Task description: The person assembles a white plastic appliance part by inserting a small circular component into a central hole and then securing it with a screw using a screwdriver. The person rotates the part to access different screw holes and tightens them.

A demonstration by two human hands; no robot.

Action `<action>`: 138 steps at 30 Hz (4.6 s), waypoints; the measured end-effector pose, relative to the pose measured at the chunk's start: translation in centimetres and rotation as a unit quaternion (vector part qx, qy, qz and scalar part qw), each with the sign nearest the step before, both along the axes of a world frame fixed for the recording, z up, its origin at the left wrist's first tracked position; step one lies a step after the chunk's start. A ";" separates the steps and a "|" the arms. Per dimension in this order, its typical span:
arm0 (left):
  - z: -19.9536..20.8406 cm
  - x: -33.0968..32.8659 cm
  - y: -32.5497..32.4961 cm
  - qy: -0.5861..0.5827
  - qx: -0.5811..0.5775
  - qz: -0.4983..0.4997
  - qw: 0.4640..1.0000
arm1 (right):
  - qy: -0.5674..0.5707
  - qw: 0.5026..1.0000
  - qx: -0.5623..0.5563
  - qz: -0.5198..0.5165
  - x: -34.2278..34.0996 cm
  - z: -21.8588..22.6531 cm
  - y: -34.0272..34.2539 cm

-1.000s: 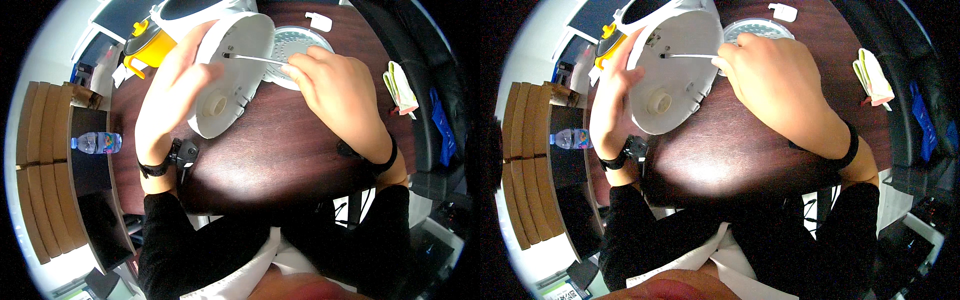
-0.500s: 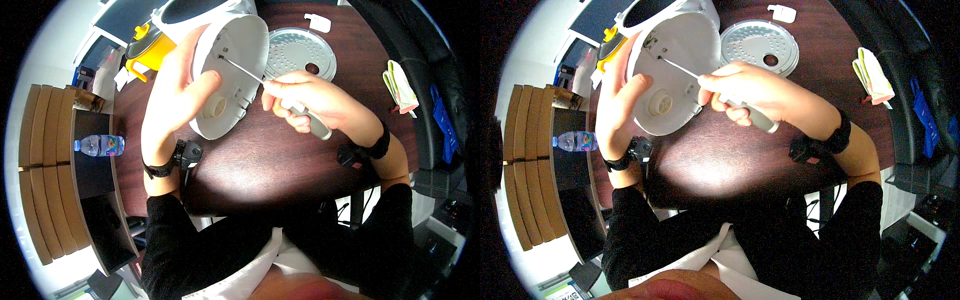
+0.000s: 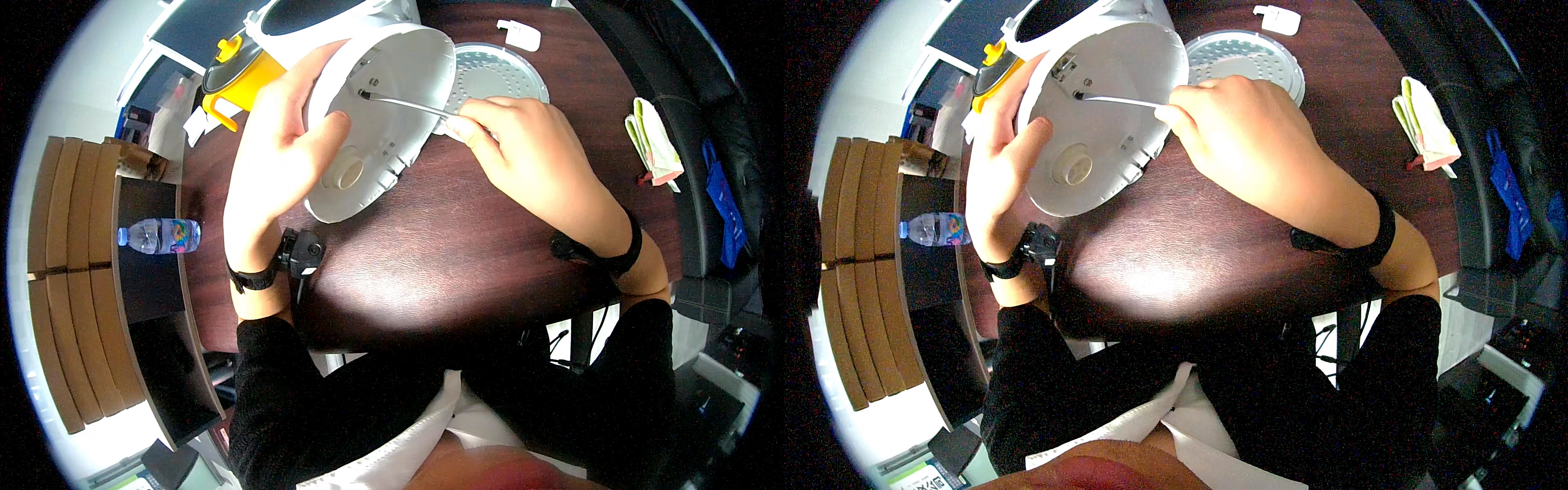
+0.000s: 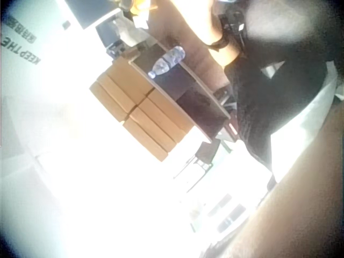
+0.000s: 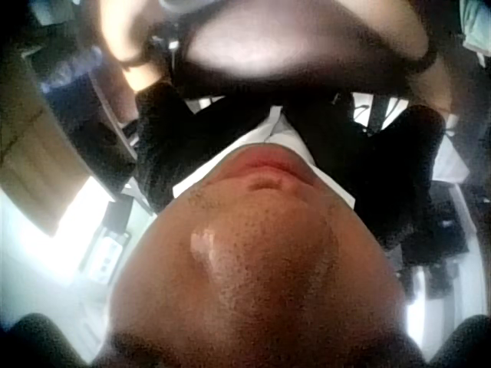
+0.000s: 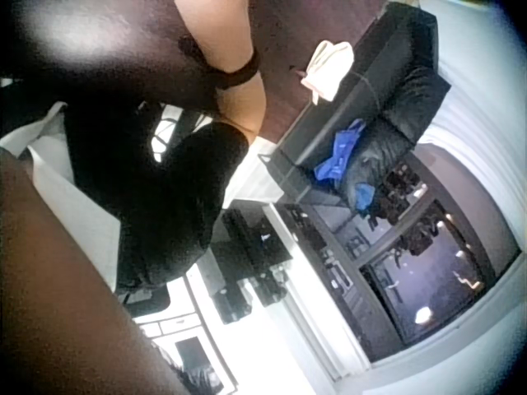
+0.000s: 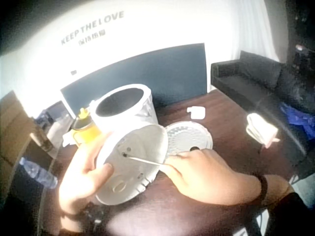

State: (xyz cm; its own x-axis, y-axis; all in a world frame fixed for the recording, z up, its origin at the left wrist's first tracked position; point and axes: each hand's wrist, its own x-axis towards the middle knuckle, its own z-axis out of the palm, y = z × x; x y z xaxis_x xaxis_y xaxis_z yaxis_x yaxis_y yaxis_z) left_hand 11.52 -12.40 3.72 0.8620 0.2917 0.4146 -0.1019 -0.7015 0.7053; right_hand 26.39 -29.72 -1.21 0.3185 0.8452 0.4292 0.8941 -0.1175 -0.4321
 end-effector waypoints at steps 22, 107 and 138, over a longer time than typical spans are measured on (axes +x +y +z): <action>-0.2 -0.1 0.3 -0.006 -0.027 -0.002 1.000 | 0.613 0.753 -0.148 0.190 0.4 -1.3 1.2; -0.4 -0.2 -0.8 0.001 -0.094 0.033 0.995 | 0.453 0.873 -0.095 0.153 -0.2 -2.6 1.1; -0.5 -0.3 -1.4 -0.010 -0.051 0.025 0.998 | 0.742 0.620 -0.165 0.194 -2.3 -2.2 0.8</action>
State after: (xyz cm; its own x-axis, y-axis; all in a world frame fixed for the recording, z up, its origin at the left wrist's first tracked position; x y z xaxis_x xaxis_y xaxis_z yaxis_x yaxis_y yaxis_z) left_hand 11.23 -13.76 3.17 0.8373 0.3754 0.3974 -0.0836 -0.6305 0.7717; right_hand 24.14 -28.93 -3.42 -0.0987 0.9456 -0.3099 -0.4715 -0.3187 -0.8223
